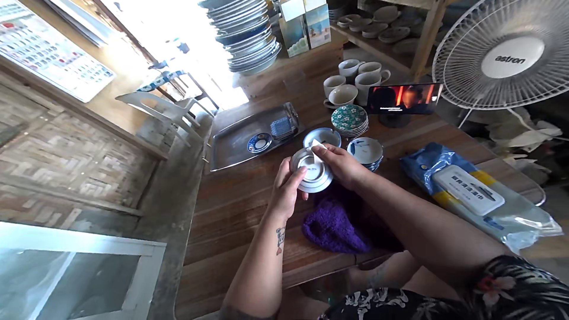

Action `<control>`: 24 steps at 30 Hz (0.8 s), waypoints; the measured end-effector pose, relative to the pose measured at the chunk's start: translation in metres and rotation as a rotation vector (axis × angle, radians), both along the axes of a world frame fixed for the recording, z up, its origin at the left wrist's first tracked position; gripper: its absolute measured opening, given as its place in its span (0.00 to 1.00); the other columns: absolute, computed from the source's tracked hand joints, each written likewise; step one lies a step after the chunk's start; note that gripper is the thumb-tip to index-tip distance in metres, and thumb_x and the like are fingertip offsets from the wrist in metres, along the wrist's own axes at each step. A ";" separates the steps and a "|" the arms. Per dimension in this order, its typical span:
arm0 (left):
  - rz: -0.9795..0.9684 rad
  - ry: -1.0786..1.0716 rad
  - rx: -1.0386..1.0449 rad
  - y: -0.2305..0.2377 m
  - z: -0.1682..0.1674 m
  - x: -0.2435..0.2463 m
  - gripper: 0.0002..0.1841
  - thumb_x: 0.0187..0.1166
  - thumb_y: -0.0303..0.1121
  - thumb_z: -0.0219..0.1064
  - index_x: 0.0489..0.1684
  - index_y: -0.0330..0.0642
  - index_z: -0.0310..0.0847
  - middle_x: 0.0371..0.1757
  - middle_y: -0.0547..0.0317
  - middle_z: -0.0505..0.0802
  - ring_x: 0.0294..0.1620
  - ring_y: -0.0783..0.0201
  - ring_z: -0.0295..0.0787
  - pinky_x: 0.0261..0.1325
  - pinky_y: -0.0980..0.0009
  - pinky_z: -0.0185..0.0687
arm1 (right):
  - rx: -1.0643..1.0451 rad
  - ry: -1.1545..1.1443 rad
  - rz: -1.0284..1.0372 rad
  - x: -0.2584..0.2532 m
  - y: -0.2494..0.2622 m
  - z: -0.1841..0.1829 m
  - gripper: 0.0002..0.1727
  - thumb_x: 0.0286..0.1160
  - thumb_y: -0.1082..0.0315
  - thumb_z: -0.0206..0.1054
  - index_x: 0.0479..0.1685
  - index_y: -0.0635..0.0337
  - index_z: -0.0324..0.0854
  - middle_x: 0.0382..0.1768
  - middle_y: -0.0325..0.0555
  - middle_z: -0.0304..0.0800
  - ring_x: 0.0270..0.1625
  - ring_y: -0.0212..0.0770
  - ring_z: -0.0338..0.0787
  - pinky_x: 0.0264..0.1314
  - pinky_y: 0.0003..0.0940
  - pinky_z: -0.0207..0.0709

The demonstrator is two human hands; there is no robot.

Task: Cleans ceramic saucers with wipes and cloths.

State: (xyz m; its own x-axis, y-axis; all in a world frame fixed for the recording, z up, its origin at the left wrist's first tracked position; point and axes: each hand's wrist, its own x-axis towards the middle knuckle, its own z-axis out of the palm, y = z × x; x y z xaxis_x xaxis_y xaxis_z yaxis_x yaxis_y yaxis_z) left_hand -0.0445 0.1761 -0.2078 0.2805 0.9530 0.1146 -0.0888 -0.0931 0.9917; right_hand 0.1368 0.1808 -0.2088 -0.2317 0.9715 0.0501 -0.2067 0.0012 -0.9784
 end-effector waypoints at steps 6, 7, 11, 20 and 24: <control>-0.085 0.083 -0.058 0.000 0.004 -0.005 0.14 0.78 0.35 0.60 0.59 0.49 0.79 0.34 0.59 0.90 0.16 0.75 0.79 0.14 0.82 0.73 | -0.041 -0.038 0.171 0.010 0.002 -0.001 0.17 0.84 0.48 0.60 0.43 0.49 0.84 0.27 0.33 0.88 0.25 0.24 0.85 0.30 0.21 0.80; -0.035 0.096 -0.039 0.000 0.004 -0.002 0.14 0.77 0.36 0.61 0.59 0.49 0.80 0.36 0.60 0.91 0.21 0.76 0.83 0.19 0.82 0.76 | -0.039 -0.028 0.159 0.009 0.002 -0.001 0.17 0.84 0.48 0.59 0.43 0.50 0.84 0.26 0.34 0.88 0.25 0.24 0.85 0.29 0.21 0.80; 0.106 0.017 0.058 -0.001 -0.002 0.008 0.26 0.79 0.41 0.64 0.77 0.49 0.69 0.65 0.57 0.86 0.60 0.64 0.86 0.61 0.63 0.84 | 0.017 0.025 0.058 0.004 0.002 -0.002 0.19 0.88 0.46 0.55 0.45 0.50 0.82 0.27 0.37 0.87 0.25 0.28 0.85 0.28 0.25 0.79; 0.214 -0.030 0.006 -0.004 -0.008 0.023 0.27 0.87 0.40 0.57 0.83 0.48 0.55 0.60 0.52 0.86 0.46 0.61 0.92 0.48 0.63 0.91 | 0.094 0.052 -0.102 -0.010 -0.002 0.000 0.22 0.92 0.48 0.51 0.70 0.51 0.71 0.47 0.42 0.88 0.44 0.33 0.90 0.50 0.35 0.87; 0.387 -0.154 0.060 0.000 -0.004 0.020 0.21 0.88 0.39 0.55 0.77 0.48 0.62 0.53 0.56 0.88 0.35 0.68 0.88 0.32 0.75 0.85 | 0.068 -0.015 0.079 -0.015 -0.001 -0.002 0.18 0.93 0.58 0.50 0.71 0.56 0.69 0.44 0.44 0.87 0.42 0.33 0.89 0.50 0.33 0.85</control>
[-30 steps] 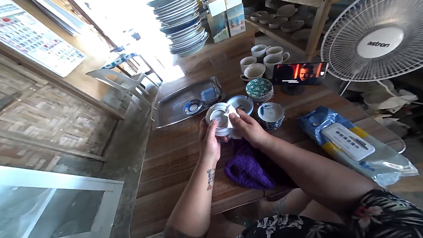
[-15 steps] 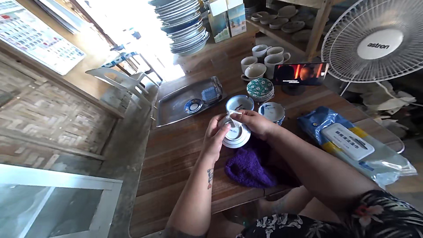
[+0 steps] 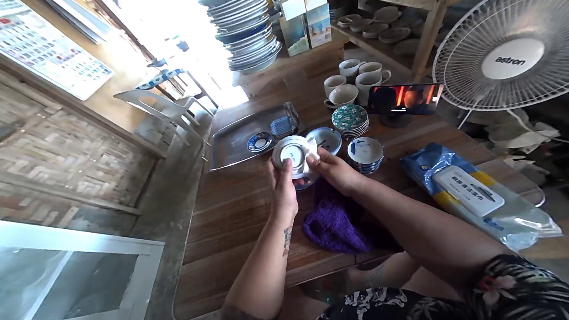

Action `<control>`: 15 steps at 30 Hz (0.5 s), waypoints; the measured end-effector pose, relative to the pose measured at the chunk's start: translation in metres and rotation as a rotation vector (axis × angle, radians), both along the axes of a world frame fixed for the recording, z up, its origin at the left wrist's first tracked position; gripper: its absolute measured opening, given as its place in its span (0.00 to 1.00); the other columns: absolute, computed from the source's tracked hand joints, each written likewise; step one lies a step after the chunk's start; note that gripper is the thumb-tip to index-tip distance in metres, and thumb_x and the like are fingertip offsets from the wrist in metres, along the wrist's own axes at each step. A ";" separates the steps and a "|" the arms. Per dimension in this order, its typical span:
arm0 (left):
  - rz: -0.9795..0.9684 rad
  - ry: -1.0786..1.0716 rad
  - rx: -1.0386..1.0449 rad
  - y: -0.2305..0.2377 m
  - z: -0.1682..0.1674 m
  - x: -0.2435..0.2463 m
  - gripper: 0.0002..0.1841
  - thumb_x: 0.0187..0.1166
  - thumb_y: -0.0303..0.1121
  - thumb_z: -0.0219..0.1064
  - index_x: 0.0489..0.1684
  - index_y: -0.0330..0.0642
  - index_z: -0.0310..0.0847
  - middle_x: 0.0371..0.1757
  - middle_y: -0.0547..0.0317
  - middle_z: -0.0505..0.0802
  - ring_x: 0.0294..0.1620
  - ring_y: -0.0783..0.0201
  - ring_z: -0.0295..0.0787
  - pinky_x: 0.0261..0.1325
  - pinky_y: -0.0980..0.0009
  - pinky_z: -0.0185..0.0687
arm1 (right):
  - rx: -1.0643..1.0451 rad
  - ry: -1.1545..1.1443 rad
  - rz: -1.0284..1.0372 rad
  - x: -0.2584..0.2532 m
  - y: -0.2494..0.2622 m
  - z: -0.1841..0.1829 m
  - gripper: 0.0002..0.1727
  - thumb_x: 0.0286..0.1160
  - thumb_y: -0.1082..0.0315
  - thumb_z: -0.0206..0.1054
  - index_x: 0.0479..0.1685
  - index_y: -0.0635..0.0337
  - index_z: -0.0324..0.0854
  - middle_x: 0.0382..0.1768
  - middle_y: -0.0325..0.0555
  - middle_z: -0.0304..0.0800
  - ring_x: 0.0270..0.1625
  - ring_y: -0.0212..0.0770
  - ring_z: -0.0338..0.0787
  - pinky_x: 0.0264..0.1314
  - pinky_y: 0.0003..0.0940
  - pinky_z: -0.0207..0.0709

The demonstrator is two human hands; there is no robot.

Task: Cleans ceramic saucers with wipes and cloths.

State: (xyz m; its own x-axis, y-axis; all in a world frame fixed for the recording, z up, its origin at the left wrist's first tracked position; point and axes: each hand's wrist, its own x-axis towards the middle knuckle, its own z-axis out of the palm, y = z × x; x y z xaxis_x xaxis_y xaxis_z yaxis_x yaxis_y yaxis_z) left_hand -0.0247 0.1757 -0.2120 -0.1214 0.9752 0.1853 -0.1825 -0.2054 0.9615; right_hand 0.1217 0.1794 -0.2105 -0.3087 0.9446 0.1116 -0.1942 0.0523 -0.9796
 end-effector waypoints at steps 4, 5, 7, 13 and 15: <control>0.004 -0.065 -0.032 0.001 0.004 -0.004 0.16 0.89 0.36 0.54 0.72 0.48 0.67 0.43 0.58 0.89 0.26 0.72 0.84 0.26 0.80 0.80 | 0.004 0.004 0.039 -0.003 -0.002 -0.001 0.17 0.94 0.60 0.50 0.71 0.57 0.72 0.45 0.43 0.88 0.44 0.32 0.89 0.54 0.33 0.84; -0.016 -0.067 -0.041 0.001 0.004 -0.005 0.15 0.89 0.36 0.54 0.71 0.48 0.69 0.39 0.58 0.89 0.23 0.72 0.82 0.25 0.80 0.79 | -0.006 0.018 0.014 -0.002 -0.002 0.000 0.18 0.94 0.58 0.50 0.70 0.56 0.73 0.44 0.43 0.89 0.44 0.33 0.90 0.53 0.33 0.85; -0.077 -0.047 -0.031 0.001 0.004 -0.006 0.14 0.88 0.35 0.55 0.68 0.49 0.71 0.33 0.60 0.87 0.19 0.73 0.79 0.22 0.80 0.78 | -0.038 0.048 -0.046 -0.001 -0.003 0.001 0.18 0.93 0.53 0.50 0.68 0.53 0.74 0.41 0.41 0.88 0.40 0.32 0.88 0.47 0.31 0.84; -0.325 0.158 -0.069 -0.001 0.003 -0.014 0.20 0.82 0.32 0.57 0.73 0.47 0.67 0.36 0.57 0.90 0.19 0.72 0.82 0.22 0.80 0.79 | -0.179 0.073 -0.124 0.012 0.004 0.001 0.24 0.87 0.39 0.54 0.61 0.48 0.79 0.35 0.40 0.88 0.32 0.31 0.87 0.35 0.31 0.83; -0.388 0.210 -0.105 -0.001 0.006 -0.017 0.20 0.79 0.32 0.57 0.70 0.47 0.71 0.35 0.58 0.90 0.18 0.73 0.80 0.19 0.81 0.77 | -0.198 0.019 -0.088 0.016 0.006 0.000 0.24 0.87 0.40 0.54 0.57 0.50 0.80 0.34 0.39 0.88 0.31 0.31 0.87 0.35 0.30 0.83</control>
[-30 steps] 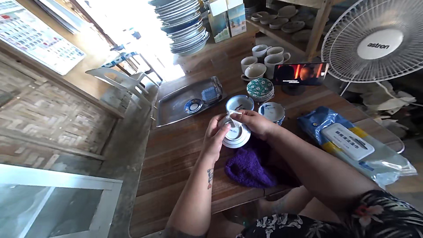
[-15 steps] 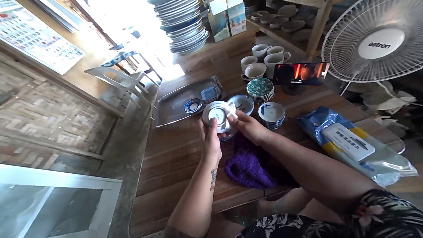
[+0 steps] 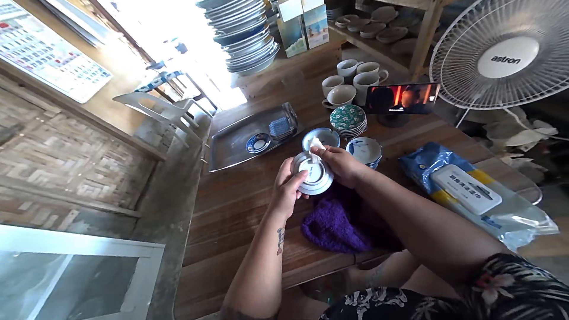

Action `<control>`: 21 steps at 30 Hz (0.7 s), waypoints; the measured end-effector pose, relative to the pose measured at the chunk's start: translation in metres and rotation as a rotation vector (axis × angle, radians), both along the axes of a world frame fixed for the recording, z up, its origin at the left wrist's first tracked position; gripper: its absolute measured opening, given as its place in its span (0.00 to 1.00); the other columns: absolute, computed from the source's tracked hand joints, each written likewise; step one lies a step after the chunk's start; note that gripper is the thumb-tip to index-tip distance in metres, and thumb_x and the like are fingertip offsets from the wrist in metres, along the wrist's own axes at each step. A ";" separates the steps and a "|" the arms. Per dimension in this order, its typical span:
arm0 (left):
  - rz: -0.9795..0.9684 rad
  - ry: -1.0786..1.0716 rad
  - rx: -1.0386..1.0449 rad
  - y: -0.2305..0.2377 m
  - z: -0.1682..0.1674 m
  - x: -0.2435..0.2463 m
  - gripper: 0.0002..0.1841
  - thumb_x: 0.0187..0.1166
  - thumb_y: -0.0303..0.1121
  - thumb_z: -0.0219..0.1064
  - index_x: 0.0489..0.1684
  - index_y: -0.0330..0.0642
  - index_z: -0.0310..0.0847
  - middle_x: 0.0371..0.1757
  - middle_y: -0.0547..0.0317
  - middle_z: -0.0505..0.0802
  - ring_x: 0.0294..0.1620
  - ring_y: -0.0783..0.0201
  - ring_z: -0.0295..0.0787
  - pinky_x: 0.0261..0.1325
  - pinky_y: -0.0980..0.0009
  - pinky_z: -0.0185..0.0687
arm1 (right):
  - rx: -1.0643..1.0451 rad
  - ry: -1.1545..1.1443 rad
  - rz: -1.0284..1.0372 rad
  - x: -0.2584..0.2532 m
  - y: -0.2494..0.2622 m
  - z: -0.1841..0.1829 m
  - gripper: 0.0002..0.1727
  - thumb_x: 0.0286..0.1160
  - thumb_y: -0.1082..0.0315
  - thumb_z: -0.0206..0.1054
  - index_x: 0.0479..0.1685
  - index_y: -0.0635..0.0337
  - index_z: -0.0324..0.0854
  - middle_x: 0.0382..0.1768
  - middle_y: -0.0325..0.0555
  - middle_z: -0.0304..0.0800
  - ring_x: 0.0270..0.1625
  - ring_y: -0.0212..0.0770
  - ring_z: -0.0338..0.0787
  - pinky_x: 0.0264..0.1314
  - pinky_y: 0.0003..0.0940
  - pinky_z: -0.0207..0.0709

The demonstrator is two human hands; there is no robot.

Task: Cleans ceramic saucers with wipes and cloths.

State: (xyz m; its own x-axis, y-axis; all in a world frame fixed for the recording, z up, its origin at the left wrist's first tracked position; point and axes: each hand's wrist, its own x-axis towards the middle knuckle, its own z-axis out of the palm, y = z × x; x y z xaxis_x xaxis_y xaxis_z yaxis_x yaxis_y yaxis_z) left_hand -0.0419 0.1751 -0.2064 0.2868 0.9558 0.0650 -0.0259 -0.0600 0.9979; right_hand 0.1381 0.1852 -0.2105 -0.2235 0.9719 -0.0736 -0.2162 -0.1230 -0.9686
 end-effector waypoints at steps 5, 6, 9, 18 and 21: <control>-0.020 0.096 0.029 0.000 0.001 0.002 0.21 0.78 0.29 0.60 0.72 0.47 0.72 0.43 0.58 0.91 0.24 0.75 0.82 0.22 0.83 0.75 | -0.035 -0.041 0.031 0.003 0.004 -0.003 0.22 0.85 0.43 0.59 0.55 0.52 0.82 0.35 0.41 0.89 0.32 0.32 0.88 0.37 0.32 0.83; 0.008 0.116 0.076 0.000 -0.002 0.003 0.26 0.77 0.31 0.62 0.77 0.49 0.70 0.54 0.57 0.90 0.35 0.74 0.86 0.33 0.80 0.81 | -0.030 -0.039 0.005 0.002 0.004 -0.005 0.23 0.85 0.42 0.59 0.55 0.52 0.81 0.34 0.42 0.89 0.31 0.33 0.87 0.36 0.32 0.83; 0.087 0.069 0.134 0.001 -0.007 0.008 0.38 0.76 0.41 0.66 0.88 0.51 0.56 0.71 0.51 0.83 0.63 0.62 0.85 0.63 0.61 0.84 | 0.014 0.030 -0.130 -0.004 0.003 -0.004 0.22 0.86 0.42 0.58 0.52 0.51 0.81 0.31 0.39 0.87 0.29 0.31 0.86 0.34 0.30 0.82; 0.167 -0.039 0.089 -0.002 -0.014 0.021 0.31 0.85 0.40 0.60 0.85 0.48 0.53 0.63 0.51 0.85 0.41 0.62 0.91 0.40 0.65 0.92 | 0.167 0.065 -0.238 -0.012 -0.003 -0.002 0.25 0.89 0.41 0.53 0.66 0.51 0.74 0.41 0.43 0.87 0.38 0.34 0.88 0.42 0.37 0.85; 0.284 -0.112 0.092 0.000 -0.011 0.018 0.26 0.87 0.41 0.57 0.83 0.50 0.59 0.62 0.54 0.86 0.42 0.64 0.91 0.38 0.69 0.90 | 0.162 0.081 -0.103 -0.015 -0.006 -0.001 0.20 0.91 0.50 0.55 0.71 0.50 0.71 0.44 0.43 0.88 0.38 0.34 0.89 0.41 0.34 0.86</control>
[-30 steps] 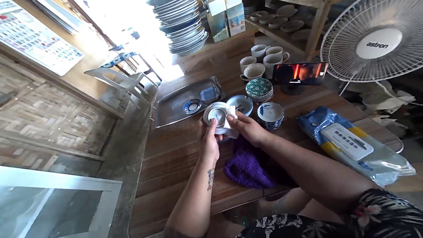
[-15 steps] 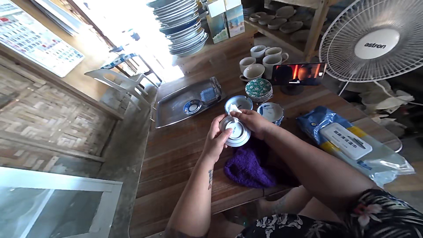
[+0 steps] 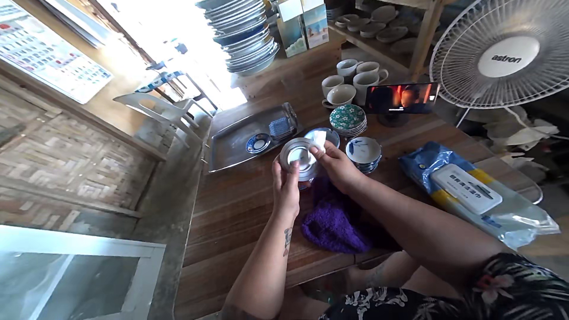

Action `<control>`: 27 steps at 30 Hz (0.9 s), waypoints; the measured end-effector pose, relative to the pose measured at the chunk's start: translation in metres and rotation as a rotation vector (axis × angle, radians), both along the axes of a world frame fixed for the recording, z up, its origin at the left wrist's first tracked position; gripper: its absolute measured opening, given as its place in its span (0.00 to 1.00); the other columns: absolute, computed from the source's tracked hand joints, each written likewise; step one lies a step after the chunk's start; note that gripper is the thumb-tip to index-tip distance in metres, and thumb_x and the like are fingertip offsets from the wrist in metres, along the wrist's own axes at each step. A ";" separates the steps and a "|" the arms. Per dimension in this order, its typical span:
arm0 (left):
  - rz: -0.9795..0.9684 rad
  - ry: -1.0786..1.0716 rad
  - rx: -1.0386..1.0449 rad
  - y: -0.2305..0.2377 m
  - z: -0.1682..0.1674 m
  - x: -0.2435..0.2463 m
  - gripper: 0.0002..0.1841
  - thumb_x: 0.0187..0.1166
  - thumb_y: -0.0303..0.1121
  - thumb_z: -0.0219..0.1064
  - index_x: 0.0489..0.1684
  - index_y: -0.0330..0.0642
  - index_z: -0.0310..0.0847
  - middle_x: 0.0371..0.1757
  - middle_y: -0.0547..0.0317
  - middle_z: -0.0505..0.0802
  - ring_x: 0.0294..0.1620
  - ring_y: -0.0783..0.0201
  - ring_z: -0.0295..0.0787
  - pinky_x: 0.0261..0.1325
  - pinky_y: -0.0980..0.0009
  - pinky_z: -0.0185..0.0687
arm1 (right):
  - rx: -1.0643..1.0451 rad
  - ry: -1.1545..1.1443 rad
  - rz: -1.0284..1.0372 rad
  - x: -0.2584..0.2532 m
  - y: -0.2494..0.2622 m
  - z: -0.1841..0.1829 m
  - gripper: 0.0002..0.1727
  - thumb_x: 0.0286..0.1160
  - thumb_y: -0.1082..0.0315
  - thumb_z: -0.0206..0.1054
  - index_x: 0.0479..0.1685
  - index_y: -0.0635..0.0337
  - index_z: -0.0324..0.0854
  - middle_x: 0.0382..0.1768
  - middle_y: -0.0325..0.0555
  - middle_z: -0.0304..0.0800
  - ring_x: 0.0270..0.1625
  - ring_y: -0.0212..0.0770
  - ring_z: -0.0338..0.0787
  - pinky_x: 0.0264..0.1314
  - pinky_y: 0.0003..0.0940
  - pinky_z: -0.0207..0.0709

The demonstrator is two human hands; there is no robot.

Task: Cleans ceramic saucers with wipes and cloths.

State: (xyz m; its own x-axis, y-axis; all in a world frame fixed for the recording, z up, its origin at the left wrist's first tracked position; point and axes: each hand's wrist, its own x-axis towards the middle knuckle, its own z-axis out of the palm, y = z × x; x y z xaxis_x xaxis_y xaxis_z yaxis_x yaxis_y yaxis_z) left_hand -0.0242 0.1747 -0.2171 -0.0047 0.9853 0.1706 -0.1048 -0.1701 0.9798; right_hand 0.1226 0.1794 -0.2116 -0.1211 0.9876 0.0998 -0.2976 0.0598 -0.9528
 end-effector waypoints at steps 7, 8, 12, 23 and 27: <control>0.094 -0.144 0.010 0.004 0.004 -0.005 0.20 0.89 0.35 0.54 0.78 0.49 0.63 0.50 0.55 0.89 0.28 0.69 0.87 0.25 0.78 0.83 | -0.057 0.070 0.135 -0.001 0.002 0.000 0.14 0.87 0.67 0.59 0.67 0.54 0.69 0.47 0.44 0.88 0.41 0.35 0.90 0.48 0.35 0.86; 0.069 -0.134 0.012 0.004 0.004 -0.007 0.19 0.88 0.34 0.54 0.76 0.49 0.66 0.48 0.56 0.89 0.25 0.70 0.85 0.23 0.79 0.81 | -0.064 0.087 0.112 0.000 0.001 0.001 0.14 0.87 0.66 0.60 0.67 0.52 0.68 0.46 0.43 0.87 0.39 0.34 0.89 0.45 0.33 0.86; -0.120 0.009 0.001 0.004 0.005 -0.015 0.21 0.83 0.31 0.56 0.76 0.49 0.70 0.44 0.57 0.90 0.20 0.72 0.81 0.18 0.80 0.77 | -0.105 0.133 0.026 0.008 0.007 -0.004 0.19 0.86 0.63 0.61 0.72 0.45 0.67 0.44 0.42 0.89 0.33 0.33 0.88 0.37 0.32 0.84; -0.322 0.321 0.003 0.010 0.005 -0.024 0.35 0.79 0.35 0.64 0.88 0.52 0.57 0.75 0.54 0.81 0.63 0.64 0.86 0.63 0.64 0.84 | -0.210 0.064 0.043 0.017 0.013 0.003 0.25 0.78 0.72 0.68 0.74 0.48 0.70 0.43 0.45 0.90 0.36 0.35 0.90 0.43 0.34 0.87; -0.163 0.218 -0.045 0.006 0.002 -0.010 0.37 0.79 0.40 0.66 0.88 0.51 0.52 0.66 0.48 0.85 0.44 0.59 0.92 0.43 0.62 0.92 | -0.110 0.196 -0.102 0.012 0.020 0.002 0.28 0.80 0.73 0.67 0.79 0.54 0.63 0.47 0.49 0.89 0.43 0.40 0.92 0.50 0.40 0.87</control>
State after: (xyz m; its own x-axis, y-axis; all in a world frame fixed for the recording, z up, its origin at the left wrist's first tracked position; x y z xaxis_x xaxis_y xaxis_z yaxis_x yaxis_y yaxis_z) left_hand -0.0338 0.1810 -0.2153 0.1865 0.9767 0.1066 0.0874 -0.1246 0.9883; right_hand 0.1345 0.1989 -0.2094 -0.0094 1.0000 0.0023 -0.4749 -0.0025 -0.8800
